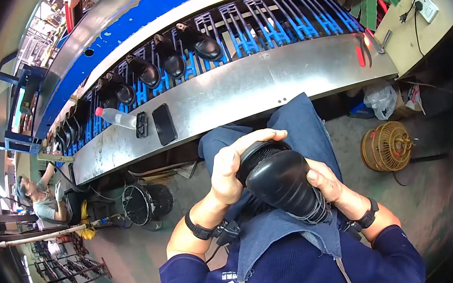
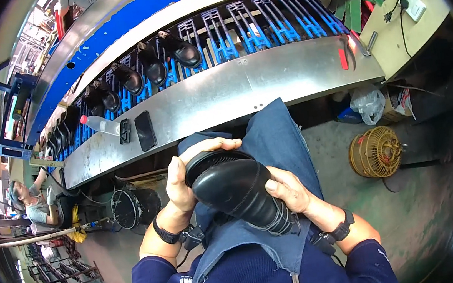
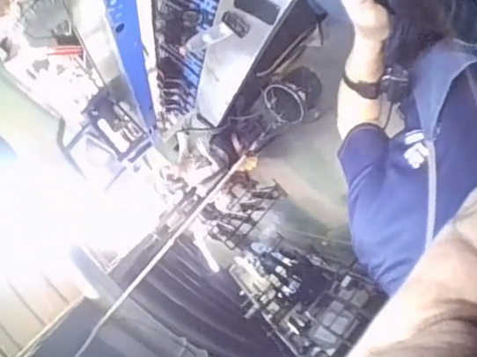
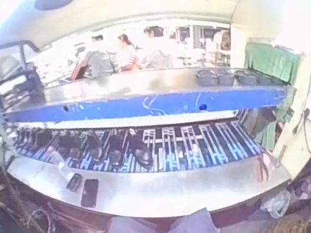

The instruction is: Inspecting and cleaning black leather shoes on an assembly line.

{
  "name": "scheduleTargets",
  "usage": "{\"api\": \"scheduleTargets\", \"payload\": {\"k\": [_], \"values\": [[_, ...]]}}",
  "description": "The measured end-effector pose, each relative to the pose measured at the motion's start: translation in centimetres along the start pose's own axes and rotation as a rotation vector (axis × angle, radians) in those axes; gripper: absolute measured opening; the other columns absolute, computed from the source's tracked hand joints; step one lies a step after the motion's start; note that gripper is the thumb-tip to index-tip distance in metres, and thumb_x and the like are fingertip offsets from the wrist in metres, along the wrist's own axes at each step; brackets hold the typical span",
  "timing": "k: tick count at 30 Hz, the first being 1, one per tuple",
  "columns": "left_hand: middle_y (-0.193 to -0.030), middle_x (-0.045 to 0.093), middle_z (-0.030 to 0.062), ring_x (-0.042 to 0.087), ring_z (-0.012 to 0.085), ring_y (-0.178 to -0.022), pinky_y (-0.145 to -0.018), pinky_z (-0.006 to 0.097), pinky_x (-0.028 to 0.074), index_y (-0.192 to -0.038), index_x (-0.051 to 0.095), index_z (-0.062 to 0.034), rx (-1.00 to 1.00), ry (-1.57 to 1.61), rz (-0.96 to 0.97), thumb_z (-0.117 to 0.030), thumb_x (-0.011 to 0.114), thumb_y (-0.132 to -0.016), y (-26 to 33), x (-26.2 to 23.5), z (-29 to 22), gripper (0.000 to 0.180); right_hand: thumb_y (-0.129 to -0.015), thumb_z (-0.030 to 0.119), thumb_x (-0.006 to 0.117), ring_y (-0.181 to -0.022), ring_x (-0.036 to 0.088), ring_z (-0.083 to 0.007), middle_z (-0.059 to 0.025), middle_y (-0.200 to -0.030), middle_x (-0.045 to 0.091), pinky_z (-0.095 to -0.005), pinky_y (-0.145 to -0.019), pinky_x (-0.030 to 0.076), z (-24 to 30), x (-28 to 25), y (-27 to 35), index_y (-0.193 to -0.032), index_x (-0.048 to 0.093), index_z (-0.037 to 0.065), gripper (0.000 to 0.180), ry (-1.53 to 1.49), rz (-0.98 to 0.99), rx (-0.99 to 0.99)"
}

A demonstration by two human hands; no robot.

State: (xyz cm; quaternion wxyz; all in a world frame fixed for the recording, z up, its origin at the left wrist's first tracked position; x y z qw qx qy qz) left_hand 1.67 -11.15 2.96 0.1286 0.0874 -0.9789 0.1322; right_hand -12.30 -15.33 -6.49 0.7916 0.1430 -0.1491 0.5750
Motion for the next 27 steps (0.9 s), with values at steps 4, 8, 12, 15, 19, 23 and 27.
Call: {"api": "scheduleTargets", "payload": {"k": [4,8,12,15,19,23,27], "values": [[-0.131,0.062,0.0263,0.062,0.0335,-0.12,-0.107,0.042,0.044,-0.132,0.054,0.0133,0.037,-0.076,0.037,-0.056,0.035,-0.1,0.1,0.2,-0.5,0.079,-0.099,0.052,0.051,-0.116,0.057,-0.0189,-0.0141,-0.127,0.061,-0.0319,-0.102,0.043,0.5,0.0,-0.5,-0.137,0.05,-0.008,0.071,0.025,-0.006,-0.019],[-0.131,0.062,0.0253,0.062,0.0325,-0.119,-0.107,0.041,0.045,-0.132,0.055,0.0132,0.039,-0.083,0.032,-0.058,0.035,-0.1,0.0,0.3,-0.7,0.08,-0.098,0.061,0.045,-0.115,0.06,-0.02,-0.0148,-0.127,0.063,-0.0322,-0.1,0.046,-0.8,-0.7,-0.4,-0.139,0.049,-0.007,0.08,0.102,-0.013,0.04],[-0.129,0.061,0.0279,0.057,0.0395,-0.125,-0.108,0.049,0.044,-0.132,0.056,0.0064,0.013,-0.119,0.009,-0.065,0.023,-0.1,0.0,0.1,-0.3,0.085,-0.1,0.053,0.05,-0.11,0.059,-0.0164,-0.012,-0.122,0.064,-0.0296,-0.096,0.046,-0.8,-0.9,-0.6,-0.136,0.051,-0.007,0.07,0.044,-0.042,0.018],[-0.13,0.062,0.0264,0.059,0.0357,-0.122,-0.107,0.045,0.044,-0.133,0.055,0.0089,0.031,-0.063,-0.011,-0.061,0.027,-0.102,-0.1,0.1,-0.3,0.081,-0.1,0.052,0.05,-0.11,0.059,-0.0161,-0.0119,-0.122,0.064,-0.0296,-0.097,0.046,-0.5,-0.9,-0.7,-0.136,0.051,-0.007,0.069,0.058,-0.045,0.018],[-0.129,0.063,0.0253,0.062,0.0319,-0.119,-0.106,0.04,0.046,-0.134,0.054,0.0116,0.045,0.006,-0.039,-0.056,0.033,-0.103,-0.3,-0.1,-0.2,0.077,-0.101,0.052,0.049,-0.111,0.059,-0.0166,-0.0125,-0.123,0.064,-0.0296,-0.097,0.046,-1.0,-1.1,-0.7,-0.137,0.051,-0.007,0.069,-0.002,-0.035,0.052],[-0.129,0.063,0.0255,0.062,0.0321,-0.119,-0.106,0.04,0.046,-0.134,0.054,0.0115,0.04,0.008,-0.059,-0.056,0.033,-0.103,-0.5,-0.2,0.0,0.077,-0.101,0.054,0.048,-0.112,0.06,-0.0169,-0.0124,-0.124,0.064,-0.0295,-0.098,0.046,-0.4,-1.1,-0.9,-0.138,0.051,-0.007,0.071,0.055,-0.023,0.043],[-0.128,0.064,0.0254,0.063,0.0322,-0.118,-0.106,0.04,0.046,-0.134,0.054,0.0113,0.035,0.007,-0.071,-0.055,0.033,-0.103,-0.6,-0.4,0.1,0.076,-0.101,0.054,0.047,-0.11,0.06,-0.016,-0.0115,-0.122,0.065,-0.029,-0.097,0.046,-0.4,-1.3,-1.0,-0.138,0.051,-0.006,0.07,0.075,-0.022,0.058]]}}
Point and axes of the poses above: each hand's wrist, its own y-axis away from the middle knuckle, its own x-axis out of the palm, z = x × y, the point moved 10 cm from there along -y, towards the middle knuckle
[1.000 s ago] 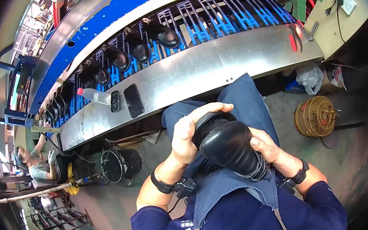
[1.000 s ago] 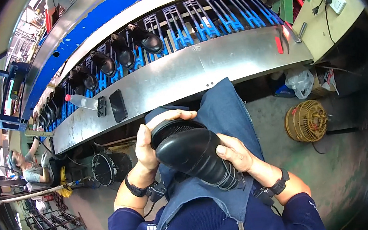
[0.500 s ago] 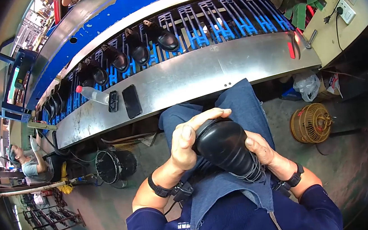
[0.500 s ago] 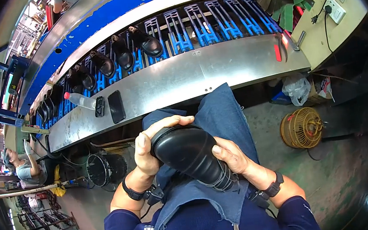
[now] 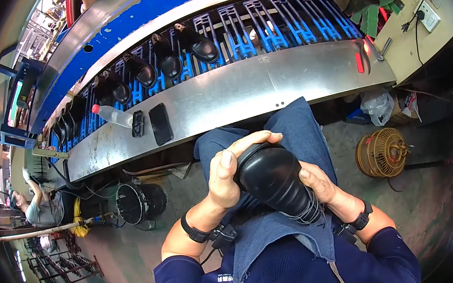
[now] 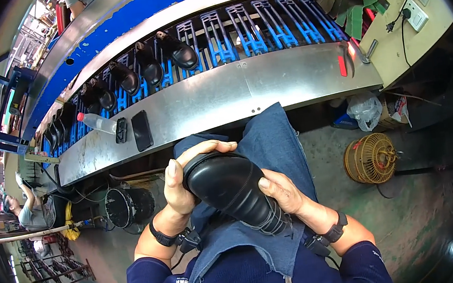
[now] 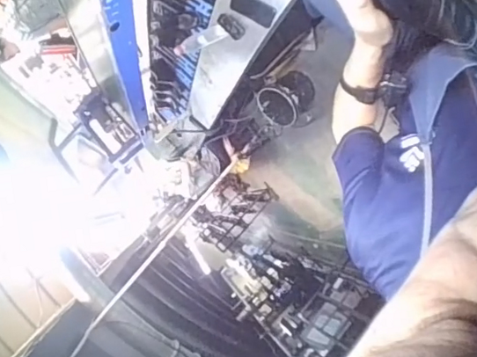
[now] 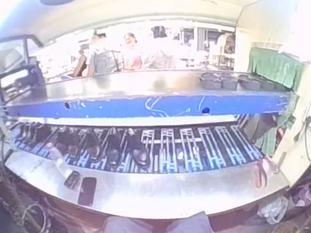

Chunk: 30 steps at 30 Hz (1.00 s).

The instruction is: Inspecting and cleaning black leather shoes on an assembly line.

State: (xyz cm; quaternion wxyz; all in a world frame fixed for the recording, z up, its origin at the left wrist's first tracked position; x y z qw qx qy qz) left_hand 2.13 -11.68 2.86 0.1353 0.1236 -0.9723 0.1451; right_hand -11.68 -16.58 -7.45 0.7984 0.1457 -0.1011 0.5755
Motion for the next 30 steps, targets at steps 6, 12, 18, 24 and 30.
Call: {"api": "scheduleTargets", "payload": {"k": [6,12,18,24,30], "values": [[-0.129,0.063,0.0253,0.063,0.0319,-0.117,-0.105,0.04,0.047,-0.134,0.054,0.0114,0.005,-0.009,0.022,-0.055,0.033,-0.104,-0.1,0.1,0.0,0.076,-0.102,0.051,0.046,-0.107,0.06,-0.0143,-0.0102,-0.118,0.066,-0.0278,-0.094,0.047,-0.8,-0.4,0.0,-0.136,0.053,-0.006,0.066,0.005,-0.007,-0.005],[-0.129,0.063,0.0252,0.063,0.0317,-0.117,-0.105,0.039,0.046,-0.134,0.054,0.0118,0.004,-0.043,0.053,-0.055,0.033,-0.104,0.0,0.5,-0.1,0.076,-0.103,0.049,0.047,-0.103,0.061,-0.0131,-0.0084,-0.115,0.066,-0.0273,-0.091,0.048,-1.0,-0.5,0.0,-0.134,0.054,-0.006,0.064,-0.031,-0.038,-0.024],[-0.135,0.059,0.026,0.061,0.0316,-0.122,-0.108,0.038,0.044,-0.134,0.053,0.013,-0.016,-0.125,0.104,-0.055,0.028,-0.104,0.5,1.2,0.1,0.079,-0.102,0.045,0.05,-0.1,0.06,-0.0112,-0.0072,-0.11,0.067,-0.0261,-0.088,0.048,-2.4,-0.8,0.3,-0.128,0.057,-0.007,0.058,-0.136,-0.017,-0.021],[-0.135,0.06,0.026,0.061,0.0364,-0.124,-0.107,0.04,0.045,-0.133,0.056,0.0093,0.061,-0.354,-0.011,-0.029,0.06,-0.098,0.9,0.6,-3.4,0.052,-0.102,0.045,0.052,-0.091,0.056,-0.006,-0.0027,-0.104,0.065,-0.0224,-0.081,0.046,-2.4,-1.1,0.3,-0.127,0.058,-0.007,0.058,-0.161,-0.044,-0.03],[-0.129,0.062,0.0297,0.063,0.0403,-0.119,-0.102,0.044,0.049,-0.127,0.061,0.0049,0.227,-0.786,0.124,-0.021,0.084,-0.08,1.0,2.4,-5.1,0.059,-0.097,0.059,0.052,-0.115,0.06,-0.0204,-0.0149,-0.127,0.063,-0.0316,-0.101,0.046,-3.7,-1.4,0.5,-0.136,0.051,-0.008,0.078,-0.155,0.009,0.084]]}}
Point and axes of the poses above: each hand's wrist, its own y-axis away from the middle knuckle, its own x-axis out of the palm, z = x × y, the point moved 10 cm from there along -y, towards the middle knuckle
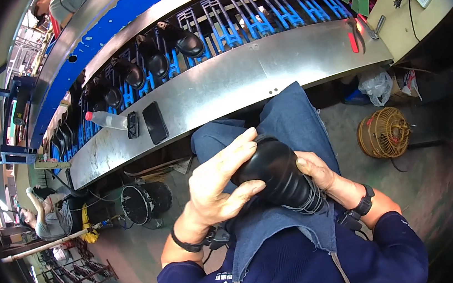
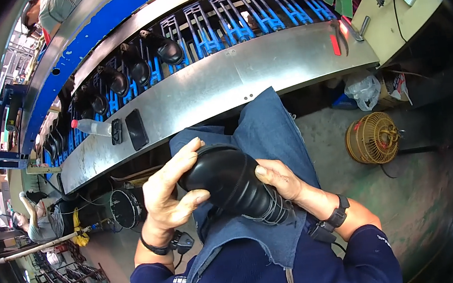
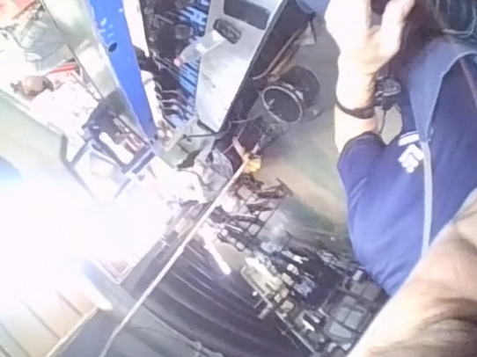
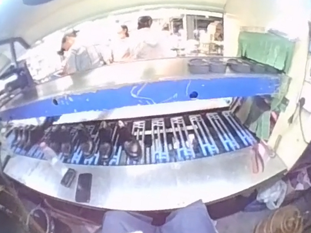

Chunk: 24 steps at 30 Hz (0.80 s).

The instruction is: Inspecting and cleaning black leather shoes on an assembly line.

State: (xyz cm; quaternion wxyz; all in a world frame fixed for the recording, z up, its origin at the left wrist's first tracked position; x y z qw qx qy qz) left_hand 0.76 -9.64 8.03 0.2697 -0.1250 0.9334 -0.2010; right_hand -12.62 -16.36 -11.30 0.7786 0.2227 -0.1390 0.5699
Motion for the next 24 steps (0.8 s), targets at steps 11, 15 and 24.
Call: {"api": "scheduleTargets", "payload": {"k": [11,15,24], "values": [[-0.138,0.055,0.0301,0.061,0.0382,-0.124,-0.104,0.04,0.047,-0.145,0.038,0.0095,0.051,0.182,-0.182,-0.014,0.074,-0.09,0.0,4.0,1.1,0.07,-0.099,0.051,0.053,-0.116,0.062,-0.0232,-0.0168,-0.131,0.061,-0.0361,-0.099,0.052,1.3,-1.5,0.5,-0.139,0.049,-0.005,0.068,-0.271,0.041,-0.087],[-0.136,0.056,0.0294,0.061,0.0395,-0.123,-0.103,0.04,0.048,-0.147,0.036,0.0086,-0.008,0.06,-0.069,-0.018,0.078,-0.085,-0.9,5.8,1.4,0.079,-0.107,0.038,0.042,-0.104,0.069,-0.0216,-0.0159,-0.124,0.065,-0.0331,-0.089,0.06,3.8,-0.8,-0.3,-0.137,0.051,-0.003,0.051,-0.586,-0.076,-0.127],[-0.129,0.06,0.0285,0.066,0.039,-0.111,-0.096,0.039,0.052,-0.149,0.037,0.0055,0.033,-0.17,0.145,-0.024,0.081,-0.08,-4.1,5.6,0.1,0.086,-0.105,0.029,0.051,-0.108,0.067,-0.0206,-0.0127,-0.128,0.062,-0.0342,-0.09,0.06,3.6,0.2,-0.1,-0.143,0.048,0.006,0.045,-0.58,-0.063,-0.075]]}}
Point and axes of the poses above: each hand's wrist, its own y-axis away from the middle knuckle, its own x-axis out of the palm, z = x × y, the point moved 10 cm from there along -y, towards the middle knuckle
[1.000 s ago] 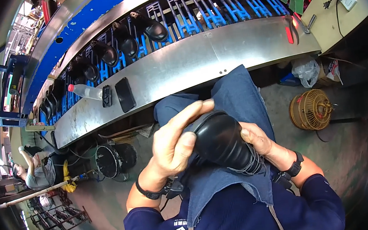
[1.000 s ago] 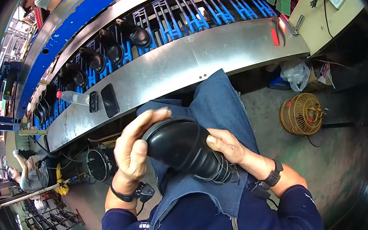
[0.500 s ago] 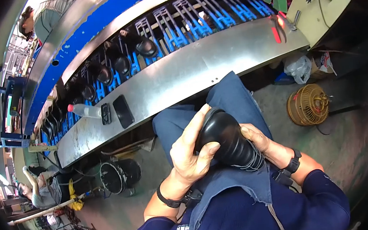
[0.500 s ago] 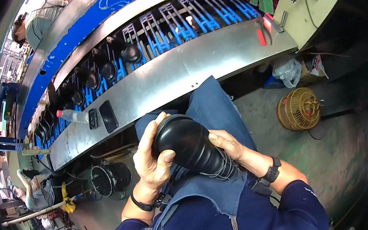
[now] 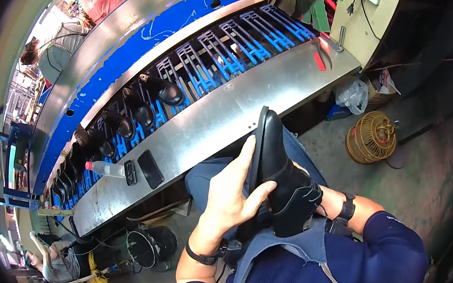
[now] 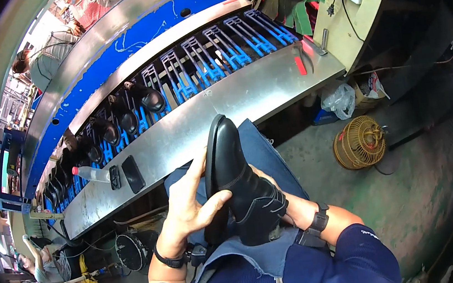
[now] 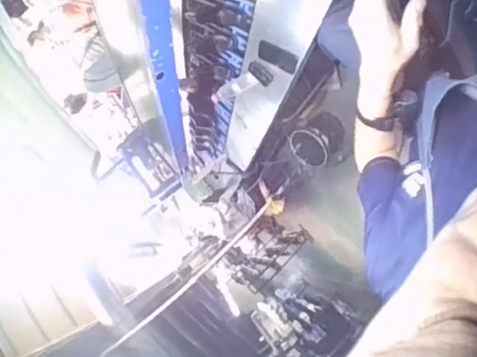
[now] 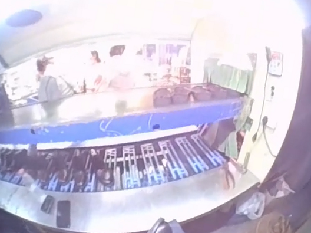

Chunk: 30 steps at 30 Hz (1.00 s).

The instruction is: Inspecting and cleaning black leather shoes on an assembly line.

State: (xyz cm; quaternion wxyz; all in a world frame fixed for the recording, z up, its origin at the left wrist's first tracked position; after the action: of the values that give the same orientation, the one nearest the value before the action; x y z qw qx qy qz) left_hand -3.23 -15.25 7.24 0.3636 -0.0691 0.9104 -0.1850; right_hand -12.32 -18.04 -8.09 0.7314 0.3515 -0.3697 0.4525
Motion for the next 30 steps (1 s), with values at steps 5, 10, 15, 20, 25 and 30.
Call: {"api": "scheduleTargets", "payload": {"k": [5,10,15,20,25,30], "values": [[-0.12,0.063,0.0295,0.067,0.0402,-0.107,-0.092,0.039,0.053,-0.15,0.033,0.0068,-0.018,-0.138,0.134,-0.029,0.083,-0.079,-0.9,0.4,-1.2,0.093,-0.105,0.027,0.05,-0.107,0.067,-0.0248,-0.0126,-0.125,0.062,-0.0387,-0.086,0.062,-0.5,-1.2,-0.7,-0.143,0.045,0.009,0.042,-0.118,0.102,-0.043],[-0.124,0.061,0.0297,0.065,0.0391,-0.113,-0.096,0.038,0.052,-0.15,0.03,0.0085,-0.005,-0.212,0.154,-0.03,0.087,-0.075,-0.3,0.6,-1.0,0.102,-0.107,0.03,0.046,-0.105,0.069,-0.0255,-0.0127,-0.127,0.06,-0.039,-0.088,0.062,-1.2,-1.7,-1.4,-0.142,0.044,0.008,0.041,-0.153,-0.019,0.022],[-0.14,0.051,0.0216,0.054,0.0302,-0.129,-0.107,0.042,0.046,-0.152,0.024,0.0002,-0.449,0.67,-0.165,-0.022,0.091,-0.071,1.7,-0.2,4.2,0.108,-0.11,0.042,0.029,-0.111,0.059,-0.0148,-0.0083,-0.123,0.06,-0.0315,-0.1,0.047,1.4,0.9,-2.2,-0.137,0.048,0.003,0.051,0.367,-0.028,-0.243],[-0.127,0.056,0.0119,0.057,0.0216,-0.116,-0.1,0.037,0.048,-0.14,0.04,-0.0033,-0.557,0.795,-0.47,-0.013,0.085,-0.074,3.4,-1.7,7.3,0.081,-0.106,0.049,0.041,-0.123,0.054,-0.0274,-0.0206,-0.126,0.058,-0.0381,-0.104,0.042,1.4,3.8,-2.1,-0.136,0.043,-0.004,0.062,0.909,-0.122,-0.364],[-0.111,0.067,0.0141,0.068,0.0236,-0.098,-0.088,0.037,0.057,-0.125,0.055,0.0022,-0.636,1.183,-0.495,-0.028,0.071,-0.085,7.4,-0.4,12.2,0.053,-0.094,0.042,0.066,-0.12,0.058,-0.0343,-0.0258,-0.127,0.058,-0.0447,-0.104,0.044,-0.6,5.6,-1.6,-0.14,0.033,-0.003,0.072,1.244,0.034,0.051],[-0.12,0.066,0.0208,0.068,0.031,-0.105,-0.095,0.042,0.056,-0.132,0.052,0.0038,-0.67,1.621,-0.455,-0.03,0.071,-0.083,10.1,2.7,13.9,0.063,-0.089,0.03,0.073,-0.056,0.068,-0.02,-0.0092,-0.064,0.067,-0.0327,-0.056,0.055,5.3,6.7,-0.2,-0.115,0.061,0.003,0.04,1.583,0.094,-0.378]]}}
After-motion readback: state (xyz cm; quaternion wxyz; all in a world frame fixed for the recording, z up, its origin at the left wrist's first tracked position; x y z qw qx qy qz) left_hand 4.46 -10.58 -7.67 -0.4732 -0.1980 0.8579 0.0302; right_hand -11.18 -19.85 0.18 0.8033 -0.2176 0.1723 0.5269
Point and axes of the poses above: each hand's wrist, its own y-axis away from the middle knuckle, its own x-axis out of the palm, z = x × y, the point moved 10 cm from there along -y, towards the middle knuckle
